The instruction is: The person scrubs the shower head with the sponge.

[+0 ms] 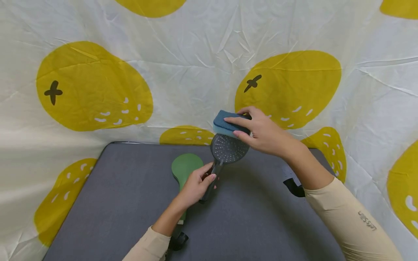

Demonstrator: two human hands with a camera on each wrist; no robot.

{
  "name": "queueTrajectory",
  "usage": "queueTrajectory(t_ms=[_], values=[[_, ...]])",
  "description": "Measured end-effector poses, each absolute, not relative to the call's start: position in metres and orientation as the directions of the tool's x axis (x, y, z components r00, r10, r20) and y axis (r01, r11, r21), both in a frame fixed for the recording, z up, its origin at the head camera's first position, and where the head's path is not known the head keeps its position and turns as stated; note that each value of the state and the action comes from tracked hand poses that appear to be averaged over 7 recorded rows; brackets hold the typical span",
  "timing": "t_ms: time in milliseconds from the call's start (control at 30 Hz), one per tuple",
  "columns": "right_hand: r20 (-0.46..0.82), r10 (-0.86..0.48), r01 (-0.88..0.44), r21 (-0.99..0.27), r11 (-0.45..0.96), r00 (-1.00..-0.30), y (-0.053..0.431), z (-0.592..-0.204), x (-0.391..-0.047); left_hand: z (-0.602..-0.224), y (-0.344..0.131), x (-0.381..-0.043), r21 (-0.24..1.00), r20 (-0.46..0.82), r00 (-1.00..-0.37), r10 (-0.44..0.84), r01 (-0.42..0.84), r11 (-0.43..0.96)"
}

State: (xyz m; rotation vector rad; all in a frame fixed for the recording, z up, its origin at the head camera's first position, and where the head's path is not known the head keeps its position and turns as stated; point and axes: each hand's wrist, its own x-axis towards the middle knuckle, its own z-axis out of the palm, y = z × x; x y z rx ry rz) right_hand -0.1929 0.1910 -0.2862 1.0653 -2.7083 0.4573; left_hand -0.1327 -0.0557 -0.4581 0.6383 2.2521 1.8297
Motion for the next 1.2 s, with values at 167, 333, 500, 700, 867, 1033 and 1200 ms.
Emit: queueTrajectory(t_ms=[167,333,500,700,867,1033,1200], values=[[0.267,-0.699,-0.741,-0.107,0.663,-0.663,0.176,-0.281,-0.187,-0.458,-0.055,-0.133,0.958,0.131,-0.89,0.438,0.228,0.176],[0.258,-0.691,-0.733,-0.124,0.669,-0.675,0.175,-0.279,-0.183,-0.46,-0.055,-0.134,0.96,0.145,-0.884,0.445,0.235,0.154],[0.216,-0.65,-0.685,-0.205,0.699,-0.728,0.184,-0.28,-0.185,-0.463,-0.055,-0.136,0.959,0.173,-0.886,0.43,0.251,0.133],[0.18,-0.575,-0.6,-0.328,0.73,-0.798,0.2,-0.283,-0.184,-0.464,-0.055,-0.137,0.967,0.174,-0.889,0.424,0.236,0.099],[0.175,-0.495,-0.515,-0.461,0.723,-0.851,0.215,-0.294,-0.181,-0.463,-0.055,-0.138,0.972,0.206,-0.884,0.419,0.234,0.017],[0.169,-0.435,-0.433,-0.642,0.633,-0.885,0.223,-0.316,-0.179,-0.46,-0.056,-0.138,0.977,0.207,-0.89,0.407,0.208,-0.042],[0.181,-0.418,-0.403,-0.741,0.537,-0.89,0.226,-0.34,-0.177,-0.458,-0.058,-0.138,0.979,0.204,-0.895,0.396,0.192,-0.069]])
